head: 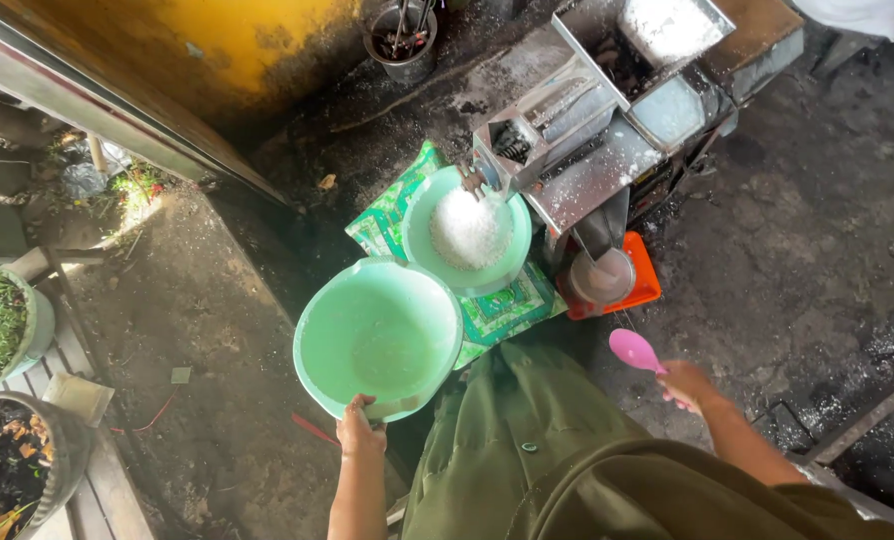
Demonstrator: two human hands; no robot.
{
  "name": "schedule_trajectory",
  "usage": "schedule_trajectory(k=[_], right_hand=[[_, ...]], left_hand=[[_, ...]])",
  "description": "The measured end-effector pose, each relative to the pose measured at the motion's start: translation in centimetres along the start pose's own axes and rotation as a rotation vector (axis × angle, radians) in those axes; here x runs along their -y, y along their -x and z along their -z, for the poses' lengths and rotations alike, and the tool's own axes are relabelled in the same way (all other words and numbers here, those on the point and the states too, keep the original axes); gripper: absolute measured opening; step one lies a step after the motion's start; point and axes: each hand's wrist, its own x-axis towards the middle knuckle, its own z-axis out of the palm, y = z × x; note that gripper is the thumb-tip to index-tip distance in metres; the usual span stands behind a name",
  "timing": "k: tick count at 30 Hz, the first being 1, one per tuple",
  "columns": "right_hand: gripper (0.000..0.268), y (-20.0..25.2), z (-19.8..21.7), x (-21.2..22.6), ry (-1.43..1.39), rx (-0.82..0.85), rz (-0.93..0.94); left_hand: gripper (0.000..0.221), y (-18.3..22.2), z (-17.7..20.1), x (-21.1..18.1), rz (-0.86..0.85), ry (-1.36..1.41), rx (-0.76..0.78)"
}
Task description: Mixing white pulp in a bowl and pouring it into a processing machine
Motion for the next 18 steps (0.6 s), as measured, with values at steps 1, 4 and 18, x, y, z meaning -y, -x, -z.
schedule_trajectory(k=[1,4,18], right_hand=[[0.039,0.3,0.3,0.6,0.043,-0.042,0.039],[0.032,1.1,0.9,4.0,0.015,-0.093,0.091],[0.037,5.4,-1.9,25.2,-0.462,-0.015,0.460]], left_hand=[[0.047,0.1,0.3,0.0,-0.008,-0.007,0.001],[0.049,-0.3,0.8,-0.5,-0.014,0.006,0.015],[0.047,-0.3,4.7,-1.9,-0.008,-0.065,0.036]])
